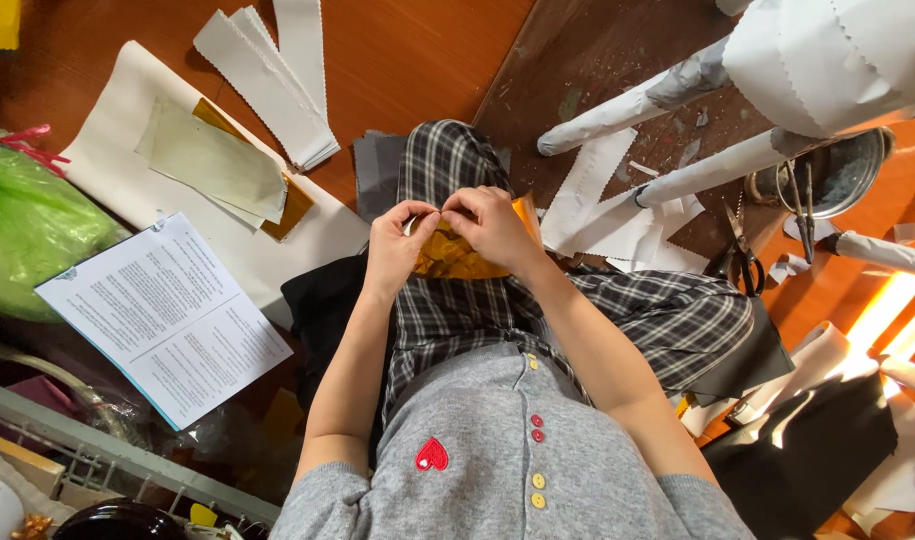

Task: Applying paper strips and gold foil to a sculpture frame to create a paper-mache figure

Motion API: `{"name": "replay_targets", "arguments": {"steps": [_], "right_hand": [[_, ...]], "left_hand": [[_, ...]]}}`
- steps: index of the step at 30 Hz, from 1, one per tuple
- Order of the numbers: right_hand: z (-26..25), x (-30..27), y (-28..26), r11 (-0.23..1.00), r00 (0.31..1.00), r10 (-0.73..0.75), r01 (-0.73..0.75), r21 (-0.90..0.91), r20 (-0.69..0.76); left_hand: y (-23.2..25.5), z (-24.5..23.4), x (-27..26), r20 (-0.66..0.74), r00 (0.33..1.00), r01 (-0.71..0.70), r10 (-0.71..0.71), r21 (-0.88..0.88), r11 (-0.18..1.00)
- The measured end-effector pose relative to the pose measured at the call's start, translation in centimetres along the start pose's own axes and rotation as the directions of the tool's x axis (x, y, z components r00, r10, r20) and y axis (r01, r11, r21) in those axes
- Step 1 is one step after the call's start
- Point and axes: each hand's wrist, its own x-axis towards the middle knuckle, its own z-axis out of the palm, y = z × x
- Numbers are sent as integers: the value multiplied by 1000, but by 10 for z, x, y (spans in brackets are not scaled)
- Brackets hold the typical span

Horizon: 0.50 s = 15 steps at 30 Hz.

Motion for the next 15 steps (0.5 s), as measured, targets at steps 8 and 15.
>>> {"name": "replay_targets", "arguments": {"steps": [8,15], "right_hand": [[0,0,4,969,992,122,-126,214,31],[-18,-1,-15,858,948,298,-318,404,113]], "left_hand": [[8,8,-1,-42,997,-58,58,-11,998],[9,19,-2,-36,956,-283,292,151,947]]}}
